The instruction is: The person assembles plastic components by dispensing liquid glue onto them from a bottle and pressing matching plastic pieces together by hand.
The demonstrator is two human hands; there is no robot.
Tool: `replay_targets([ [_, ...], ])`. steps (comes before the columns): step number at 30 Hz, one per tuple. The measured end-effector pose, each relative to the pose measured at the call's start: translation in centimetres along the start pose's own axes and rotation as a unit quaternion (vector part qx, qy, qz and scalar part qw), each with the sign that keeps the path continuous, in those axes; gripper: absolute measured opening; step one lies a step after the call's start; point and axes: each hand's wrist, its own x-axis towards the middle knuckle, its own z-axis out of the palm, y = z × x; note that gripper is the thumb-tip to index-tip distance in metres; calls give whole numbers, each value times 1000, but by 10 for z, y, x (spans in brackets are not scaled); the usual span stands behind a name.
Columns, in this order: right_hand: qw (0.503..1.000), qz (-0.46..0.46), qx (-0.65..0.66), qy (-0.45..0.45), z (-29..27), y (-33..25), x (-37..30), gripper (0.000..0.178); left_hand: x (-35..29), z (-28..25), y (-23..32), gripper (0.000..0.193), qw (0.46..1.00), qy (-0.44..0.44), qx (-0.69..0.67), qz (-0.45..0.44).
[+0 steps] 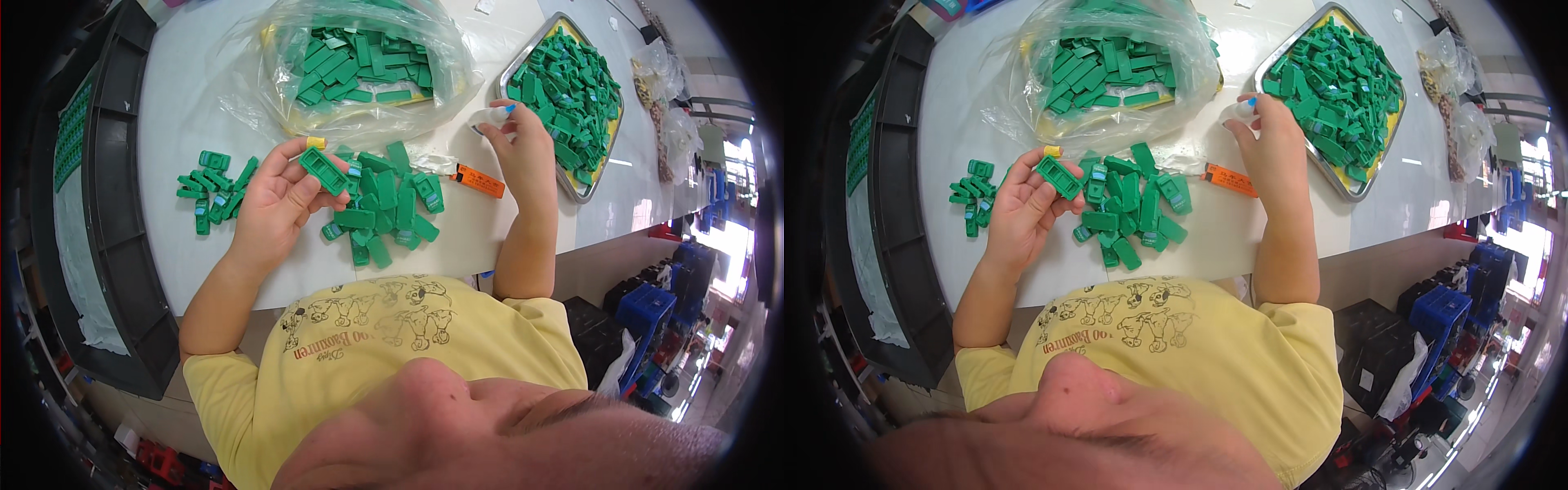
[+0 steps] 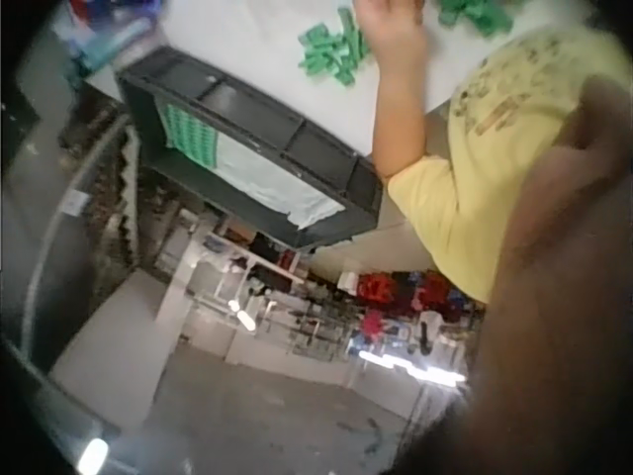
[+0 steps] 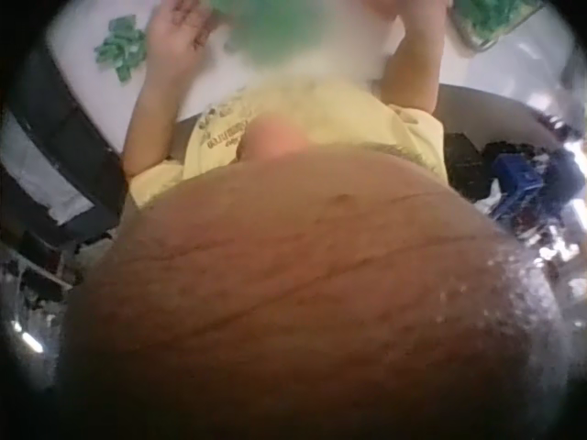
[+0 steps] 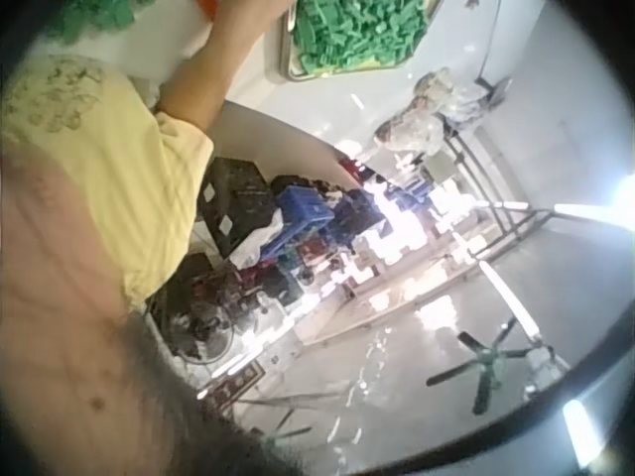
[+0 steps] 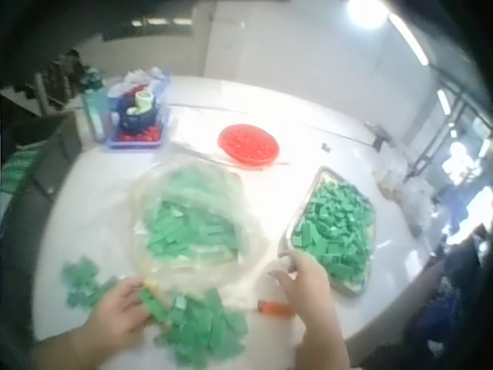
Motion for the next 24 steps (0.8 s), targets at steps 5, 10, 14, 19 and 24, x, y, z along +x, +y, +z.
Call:
replay_targets([
  [5,1000,8,-13,-10,-7,1,-6,35,-6,7,5,32,1000,-5,14,-5],
  [10,977,-75,33,195,-22,-46,-33,29,-11,8,13,29,999,-10,31,15],
  [14,951,-299,77,27,-5,-76,-24,18,-21,3,14,30,997,-5,61,37],
  [19,938,-341,-56,-43,29,-88,10,12,-34,13,21,29,997,-25,71,25],
  [24,963,-226,-131,-71,60,-115,22,20,-47,12,31,29,994,-26,96,38],
])
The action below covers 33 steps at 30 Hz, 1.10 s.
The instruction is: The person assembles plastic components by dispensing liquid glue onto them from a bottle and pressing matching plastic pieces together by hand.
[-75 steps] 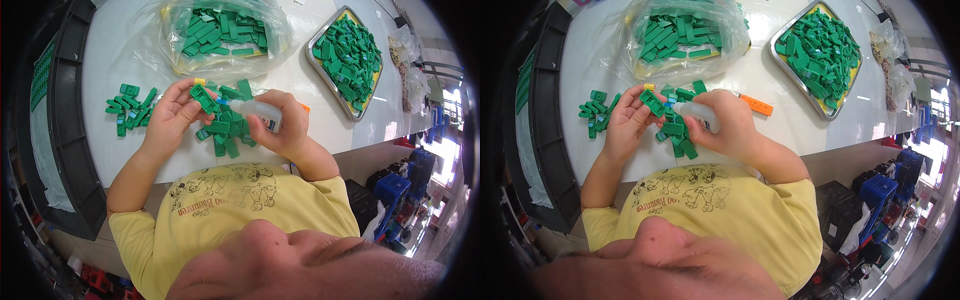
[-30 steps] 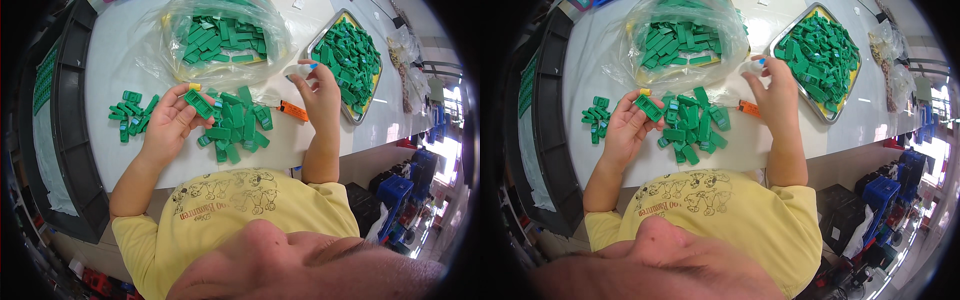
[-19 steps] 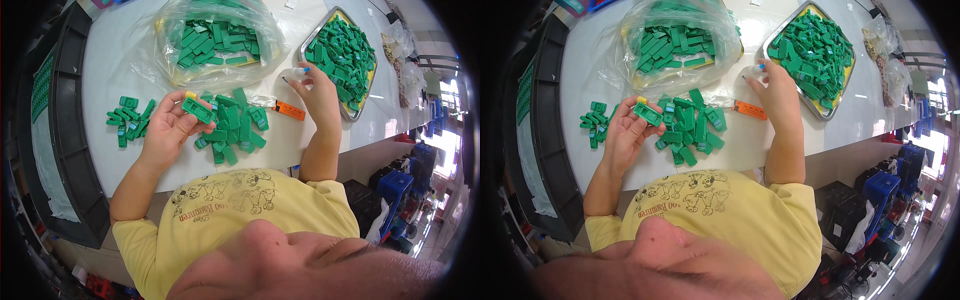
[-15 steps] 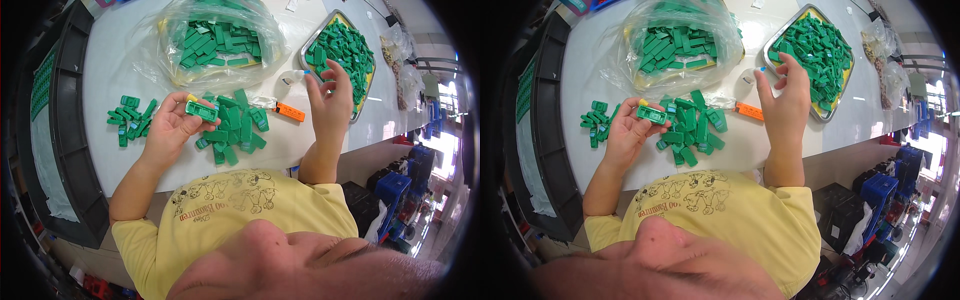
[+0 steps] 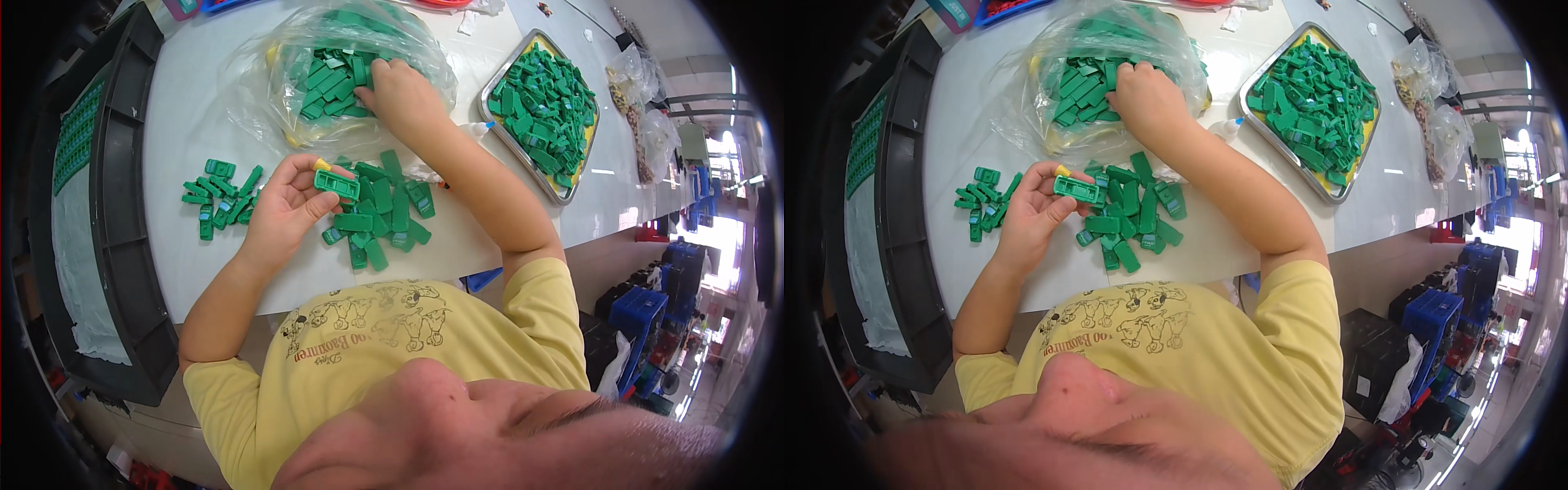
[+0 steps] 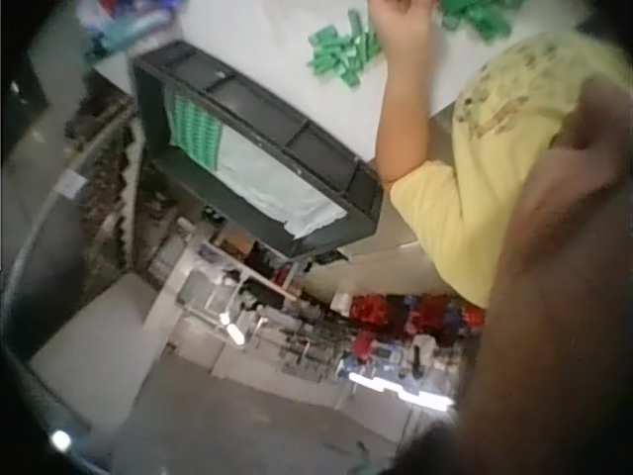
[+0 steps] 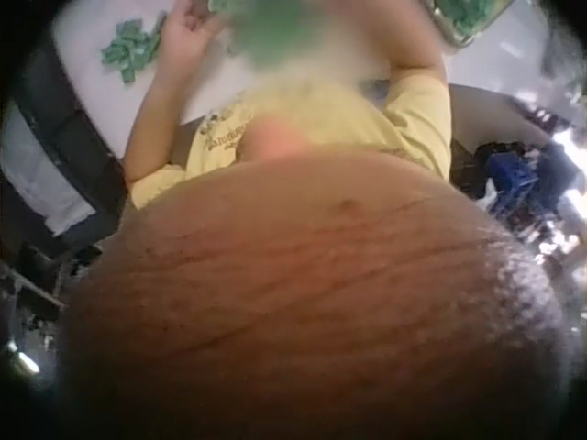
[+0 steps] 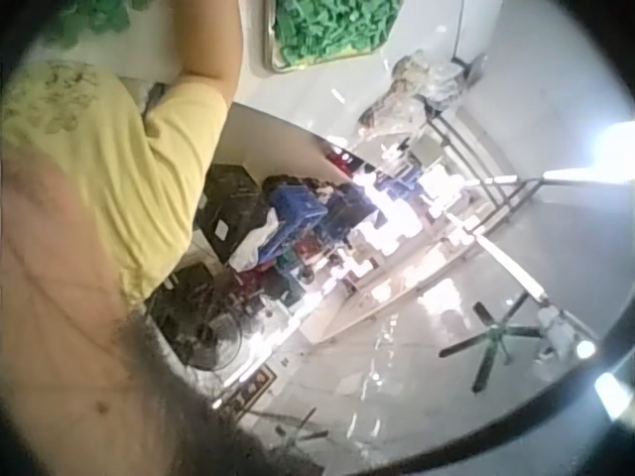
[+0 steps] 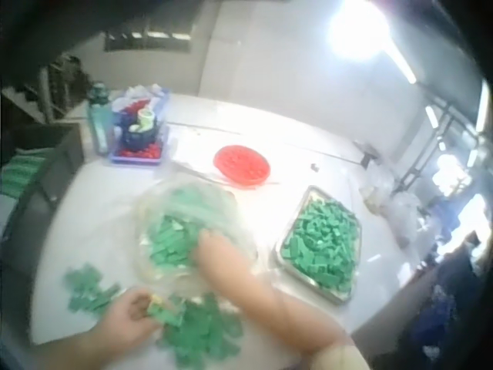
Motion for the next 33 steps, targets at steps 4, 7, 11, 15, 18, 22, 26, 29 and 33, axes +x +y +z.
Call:
replay_targets([
  [4,999,39,19,27,20,1,7,21,-6,-1,3,31,1000,-10,5,-10],
  [7,997,15,53,51,18,-3,-1,24,-10,-5,4,31,1000,-9,4,-8],
  [11,969,11,247,-6,-28,-24,-33,25,-12,-12,7,27,1000,-8,-21,-12],
  [15,887,69,456,-11,-32,-28,-69,21,-9,-15,1,29,999,-12,-36,-4],
  [18,835,45,545,58,-25,-21,-88,18,-5,-10,-7,31,999,2,-38,11],
  [22,787,41,613,60,-24,-24,-102,13,0,-8,-17,31,999,14,-35,36],
  [26,726,137,673,-43,-20,-25,-101,13,4,-7,-17,30,999,2,-5,41],
  [29,716,153,679,-54,-10,-28,-98,11,7,-8,-20,30,998,-2,12,54],
  [33,741,153,651,-62,1,-30,-97,12,10,-10,-20,28,998,-6,36,55],
])
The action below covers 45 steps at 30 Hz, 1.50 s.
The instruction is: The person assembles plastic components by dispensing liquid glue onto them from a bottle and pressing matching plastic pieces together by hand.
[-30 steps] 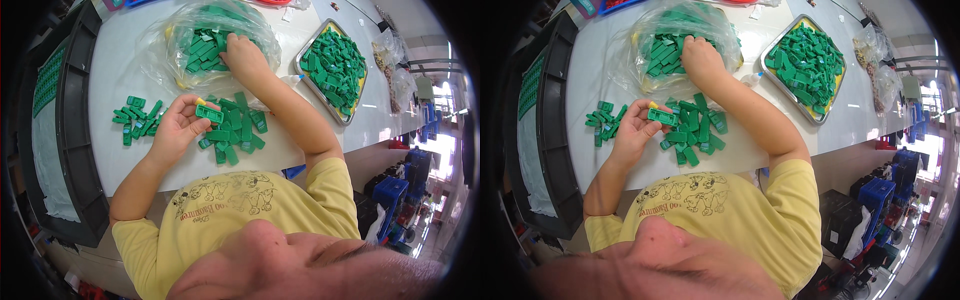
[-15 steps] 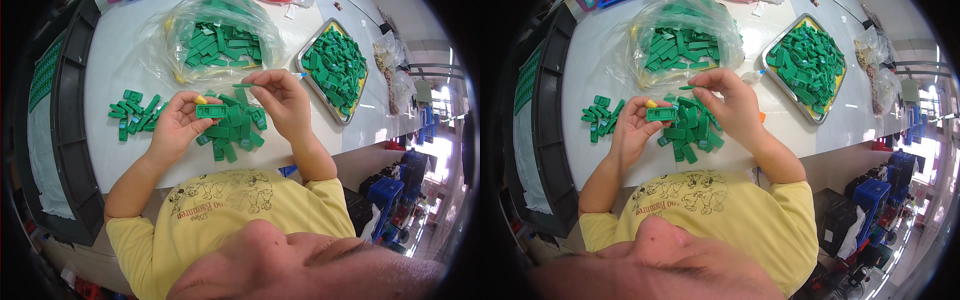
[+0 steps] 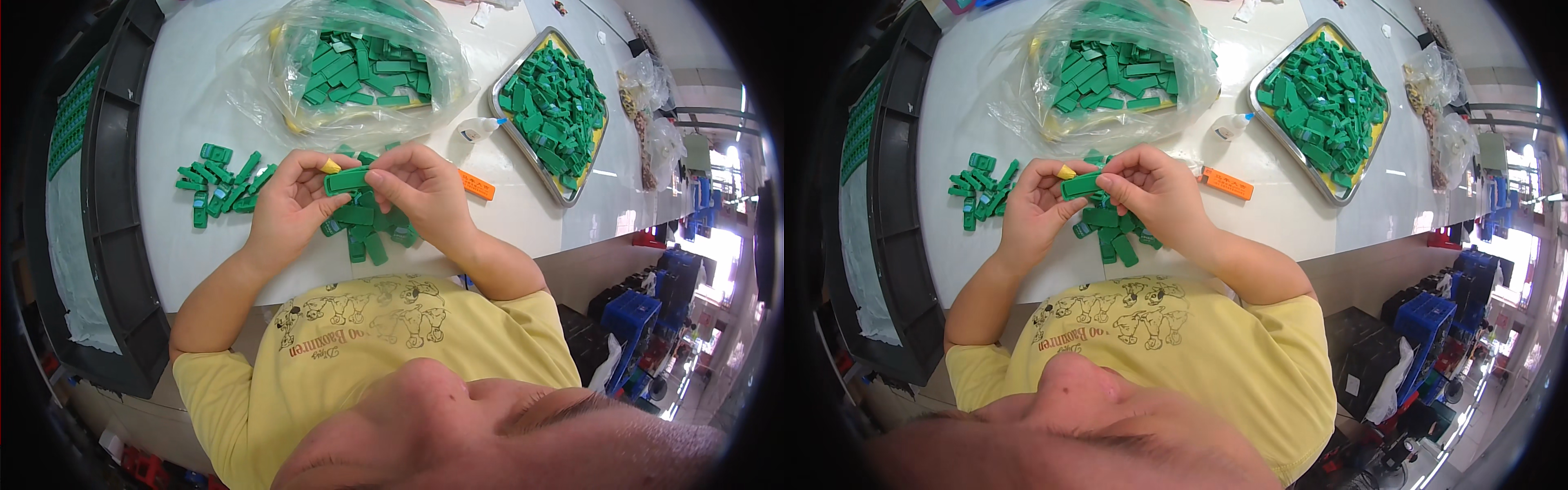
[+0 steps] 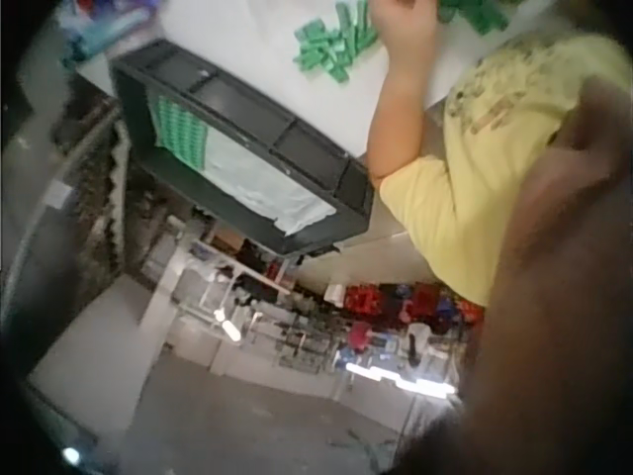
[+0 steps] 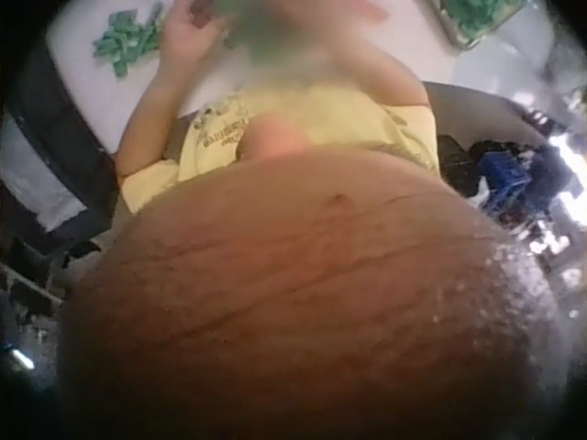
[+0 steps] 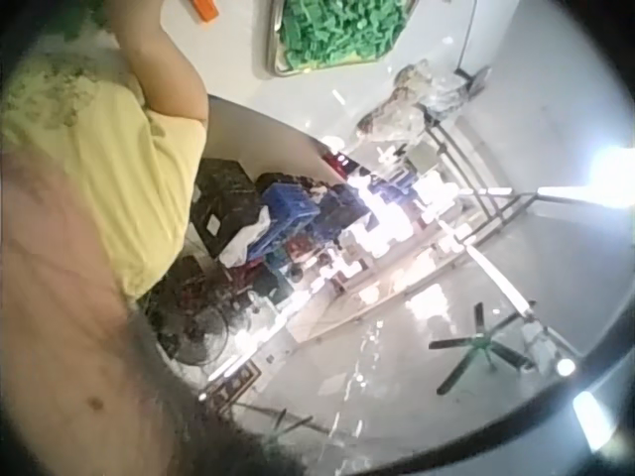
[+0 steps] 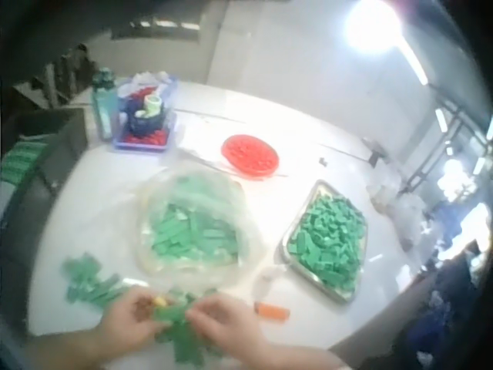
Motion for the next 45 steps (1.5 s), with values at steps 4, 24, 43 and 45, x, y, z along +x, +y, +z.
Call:
replay_targets([
  [4,999,0,-36,-2,0,0,3,12,1,-3,-4,27,1000,-2,22,0],
  [24,999,-3,-53,-11,1,6,4,11,0,-9,-10,25,997,7,76,22],
  [43,937,-170,-300,54,3,13,-2,21,-4,7,-10,41,997,57,-33,-34],
  [45,957,-105,-270,29,1,12,-1,21,-3,7,-8,43,997,57,-38,-42],
])
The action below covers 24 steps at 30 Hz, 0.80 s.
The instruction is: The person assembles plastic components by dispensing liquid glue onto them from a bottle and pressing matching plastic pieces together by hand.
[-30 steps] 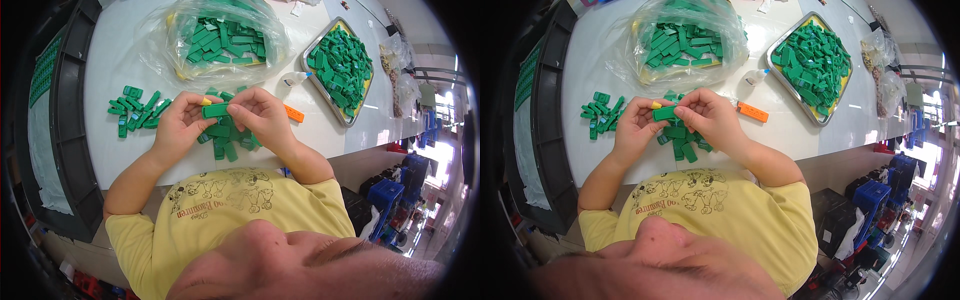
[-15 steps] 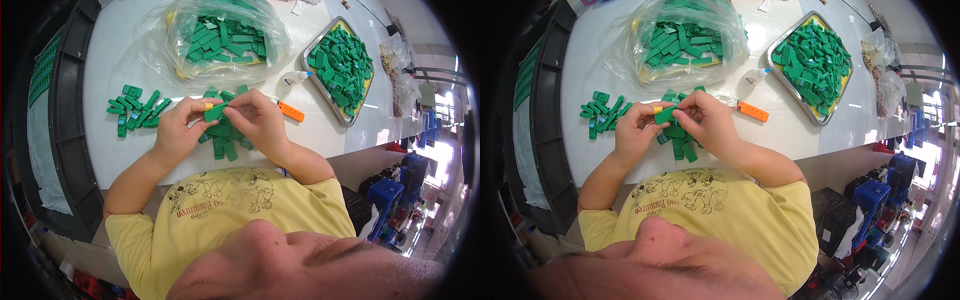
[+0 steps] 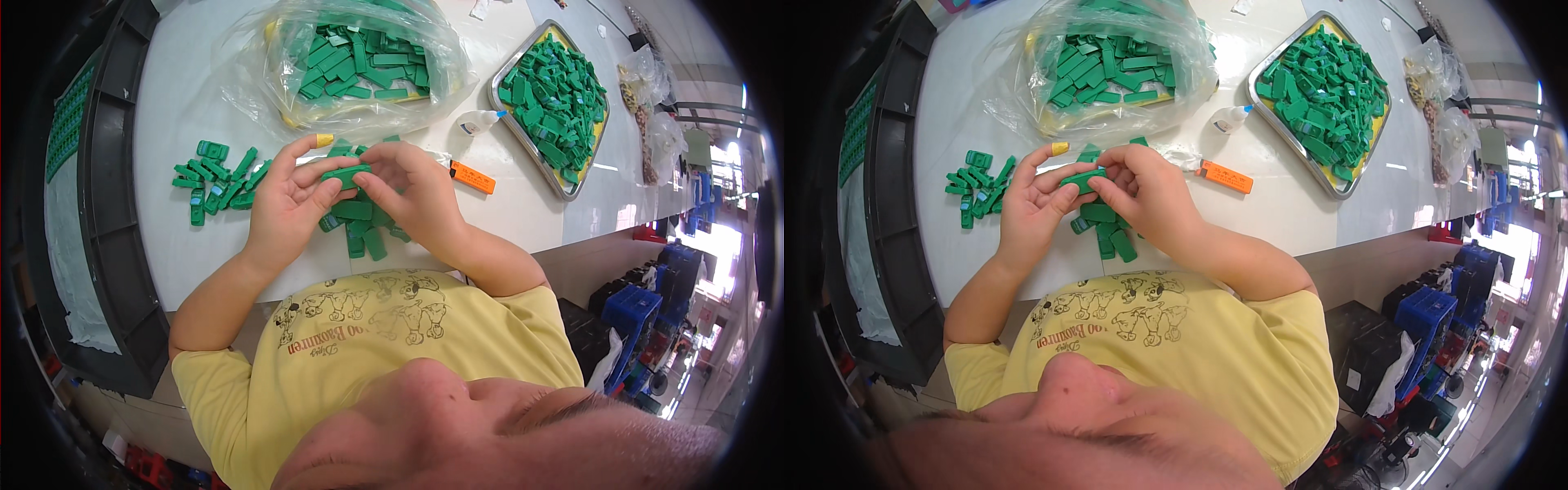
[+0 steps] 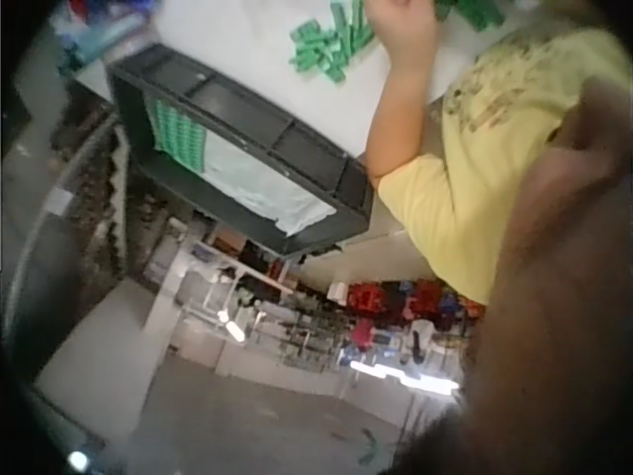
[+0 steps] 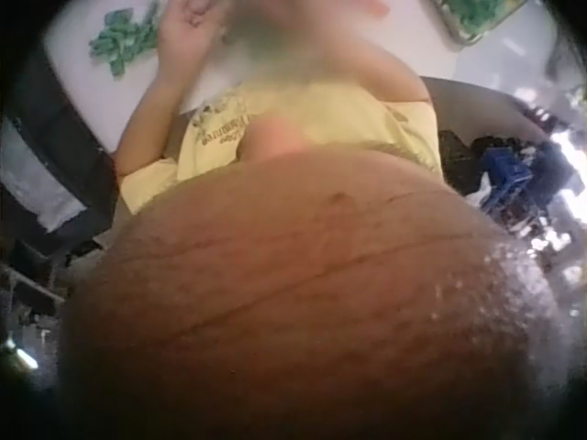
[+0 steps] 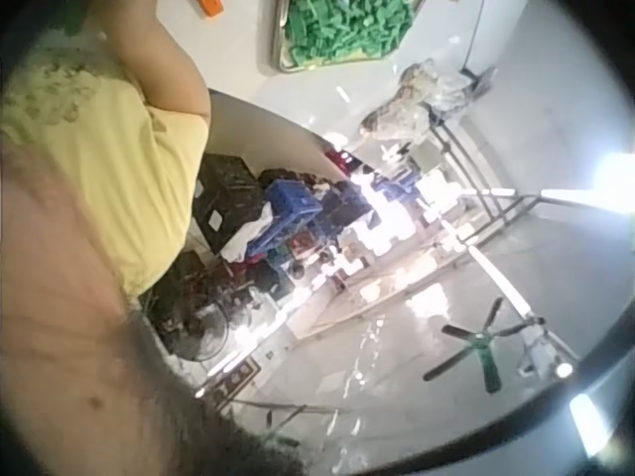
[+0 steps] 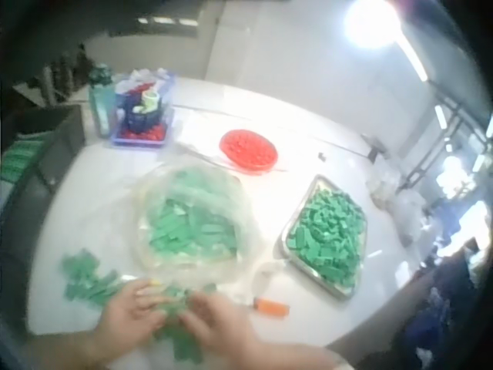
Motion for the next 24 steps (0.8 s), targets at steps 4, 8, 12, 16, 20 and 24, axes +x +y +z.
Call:
replay_targets([
  [4,983,98,152,-43,-5,0,4,21,1,3,-2,49,999,27,-16,44],
  [8,966,126,214,-70,-6,3,6,16,2,1,-1,51,1000,21,11,17],
  [12,966,68,247,-26,5,15,2,11,2,1,3,51,997,12,43,-56],
  [16,966,49,252,-22,6,16,0,10,-1,2,1,50,997,19,38,-62],
  [20,955,119,259,-79,-5,8,2,10,-3,5,10,49,996,19,24,-83],
  [24,948,141,267,-98,-5,7,4,15,-1,1,14,52,992,28,50,-114],
])
